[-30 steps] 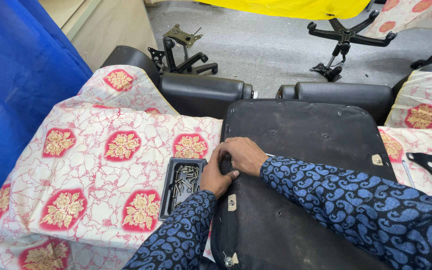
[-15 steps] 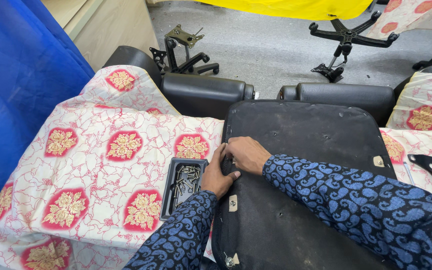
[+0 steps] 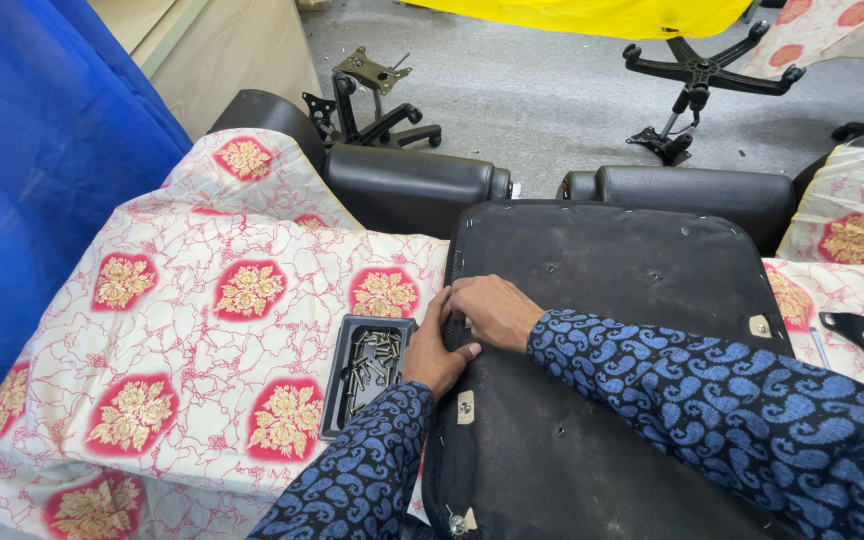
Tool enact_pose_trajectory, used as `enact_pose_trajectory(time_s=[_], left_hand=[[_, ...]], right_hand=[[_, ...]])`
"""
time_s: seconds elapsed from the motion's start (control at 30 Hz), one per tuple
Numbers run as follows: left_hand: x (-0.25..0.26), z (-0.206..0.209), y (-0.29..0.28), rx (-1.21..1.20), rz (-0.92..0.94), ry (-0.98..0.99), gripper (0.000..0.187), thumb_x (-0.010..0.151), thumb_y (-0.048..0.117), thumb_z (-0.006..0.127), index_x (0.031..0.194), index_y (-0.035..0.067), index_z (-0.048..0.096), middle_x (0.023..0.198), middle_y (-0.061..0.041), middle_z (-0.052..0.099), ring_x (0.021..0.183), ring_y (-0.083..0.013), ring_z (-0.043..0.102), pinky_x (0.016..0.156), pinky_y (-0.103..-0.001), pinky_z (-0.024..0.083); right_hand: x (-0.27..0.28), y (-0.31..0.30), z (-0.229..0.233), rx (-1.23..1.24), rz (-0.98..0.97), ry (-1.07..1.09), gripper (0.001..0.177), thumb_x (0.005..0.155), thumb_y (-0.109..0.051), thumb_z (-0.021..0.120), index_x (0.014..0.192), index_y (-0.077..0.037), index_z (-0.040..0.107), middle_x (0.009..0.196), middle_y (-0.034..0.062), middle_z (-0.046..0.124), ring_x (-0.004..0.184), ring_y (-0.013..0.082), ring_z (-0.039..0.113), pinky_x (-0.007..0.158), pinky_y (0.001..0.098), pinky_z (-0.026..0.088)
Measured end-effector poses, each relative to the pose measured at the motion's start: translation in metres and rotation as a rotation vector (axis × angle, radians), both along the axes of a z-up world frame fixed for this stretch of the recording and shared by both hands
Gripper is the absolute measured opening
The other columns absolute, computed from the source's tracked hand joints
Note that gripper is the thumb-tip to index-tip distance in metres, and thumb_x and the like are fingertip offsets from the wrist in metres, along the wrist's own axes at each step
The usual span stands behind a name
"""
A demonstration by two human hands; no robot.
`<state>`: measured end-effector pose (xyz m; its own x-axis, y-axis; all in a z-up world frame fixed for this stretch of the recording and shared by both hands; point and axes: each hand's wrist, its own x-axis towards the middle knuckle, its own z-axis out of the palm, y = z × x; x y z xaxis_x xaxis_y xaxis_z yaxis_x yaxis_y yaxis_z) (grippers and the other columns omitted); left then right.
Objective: The person removes the gas lift cylinder and base plate from an office chair seat using a screwdriver. They then flip the seat and unscrew fasteners from the underside, placing the removed screws into a tray.
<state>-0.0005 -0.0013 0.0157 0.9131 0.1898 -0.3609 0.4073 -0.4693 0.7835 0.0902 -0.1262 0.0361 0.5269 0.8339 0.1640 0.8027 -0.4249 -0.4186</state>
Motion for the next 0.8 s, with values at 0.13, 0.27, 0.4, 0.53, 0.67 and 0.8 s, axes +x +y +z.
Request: enact_pose_trajectory(time_s=[0.13,0.27,0.4,0.53,0.67,0.8], left_hand=[[0.0,-0.001,0.001,0.005,-0.012,-0.039,0.102,0.076,0.017,0.084,0.158,0.028,0.024,0.15,-0.008,0.053,0.137,-0.0272,0.053,0.117,-0.039,0.04],[0.0,-0.001,0.0,-0.007,-0.017,-0.1,0.101,0.075,0.015,0.084,0.156,0.026,0.026,0.154,-0.007,0.05,0.138,-0.0275,0.051,0.117,-0.04,0.039],[0.0,0.001,0.001,0.005,-0.007,-0.003,0.101,0.077,0.017,0.082,0.159,0.028,0.024,0.15,-0.008,0.053,0.138,-0.0263,0.053,0.118,-0.038,0.04],[0.001,-0.004,0.002,0.019,-0.025,-0.042,0.101,0.077,0.017,0.083,0.158,0.026,0.024,0.151,-0.009,0.052,0.139,-0.0268,0.051,0.118,-0.039,0.038],[0.001,-0.01,0.004,0.022,-0.06,-0.188,0.101,0.075,0.015,0.085,0.155,0.023,0.024,0.156,-0.007,0.048,0.138,-0.0285,0.05,0.115,-0.041,0.039],[0.002,-0.009,0.003,0.006,-0.021,-0.035,0.102,0.077,0.017,0.083,0.158,0.028,0.023,0.15,-0.009,0.053,0.136,-0.027,0.055,0.117,-0.039,0.041]], right_hand=[[-0.002,0.002,0.002,-0.094,-0.099,0.05,0.02,0.073,-0.005,0.069,0.092,-0.001,0.075,0.095,0.016,0.071,0.088,0.0342,0.071,0.077,0.0433,0.059],[0.0,0.002,0.006,-0.271,-0.227,0.162,0.017,0.09,-0.015,0.07,0.1,-0.002,0.073,0.095,0.0165,0.072,0.088,0.034,0.073,0.081,0.0427,0.06],[0.001,0.002,0.008,-0.126,-0.07,0.006,0.021,0.076,0.001,0.067,0.095,-0.002,0.075,0.098,0.0167,0.072,0.091,0.0358,0.071,0.08,0.0438,0.059],[0.0,0.003,0.012,-0.166,-0.095,0.091,0.02,0.073,-0.004,0.069,0.091,-0.004,0.077,0.098,0.016,0.073,0.09,0.0344,0.071,0.079,0.0435,0.058],[0.004,0.001,0.016,-0.314,-0.221,0.177,0.018,0.091,-0.02,0.068,0.1,-0.006,0.075,0.096,0.0188,0.074,0.089,0.0349,0.073,0.082,0.042,0.058],[0.003,0.004,0.008,-0.326,-0.162,0.097,0.014,0.089,-0.009,0.064,0.096,-0.001,0.074,0.096,0.0185,0.075,0.091,0.0332,0.074,0.081,0.0399,0.061]])
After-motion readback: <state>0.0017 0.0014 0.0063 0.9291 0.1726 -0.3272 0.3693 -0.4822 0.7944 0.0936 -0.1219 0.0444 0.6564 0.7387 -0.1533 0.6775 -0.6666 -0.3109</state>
